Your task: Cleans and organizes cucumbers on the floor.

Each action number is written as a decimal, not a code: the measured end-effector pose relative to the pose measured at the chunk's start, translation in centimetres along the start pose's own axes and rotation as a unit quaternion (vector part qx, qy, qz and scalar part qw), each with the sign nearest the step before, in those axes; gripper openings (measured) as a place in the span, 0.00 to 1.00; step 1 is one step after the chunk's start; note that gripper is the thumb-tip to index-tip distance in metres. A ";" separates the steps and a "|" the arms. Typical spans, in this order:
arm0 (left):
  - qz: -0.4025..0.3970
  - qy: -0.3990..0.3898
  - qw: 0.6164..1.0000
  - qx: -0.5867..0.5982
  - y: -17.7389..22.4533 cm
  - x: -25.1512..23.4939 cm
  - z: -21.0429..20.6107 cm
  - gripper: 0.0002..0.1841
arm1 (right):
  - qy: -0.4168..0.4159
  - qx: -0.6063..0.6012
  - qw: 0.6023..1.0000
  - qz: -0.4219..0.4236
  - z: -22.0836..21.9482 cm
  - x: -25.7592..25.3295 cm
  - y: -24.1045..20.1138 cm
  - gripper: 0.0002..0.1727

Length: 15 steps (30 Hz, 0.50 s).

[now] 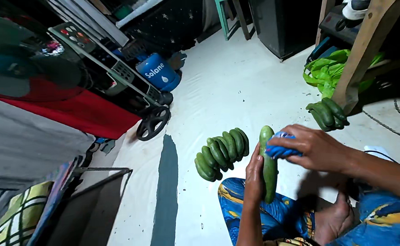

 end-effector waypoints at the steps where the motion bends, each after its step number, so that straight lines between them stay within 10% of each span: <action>1: 0.025 -0.016 0.999 0.019 0.0 0.0 -0.1 0.31 | 0.026 0.025 0.999 -0.014 0.4 -0.1 0.4 0.20; 8: 0.219 -0.064 0.889 0.397 -1.1 0.0 -0.6 0.23 | 0.114 0.074 0.984 -0.111 2.7 -0.7 0.8 0.25; 15: 0.259 -0.106 0.873 0.400 -1.6 0.5 -0.2 0.33 | 0.130 0.074 0.986 -0.079 2.8 -0.9 0.3 0.25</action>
Point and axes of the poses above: each hand's wrist, its own x-axis away from the middle knuckle, its own z-axis out of the back of the hand, y = z × x, the point moved 2 cm from there along -x, towards the middle knuckle, and after that the axes turned 14 degrees about y, right-handed, at the moved point
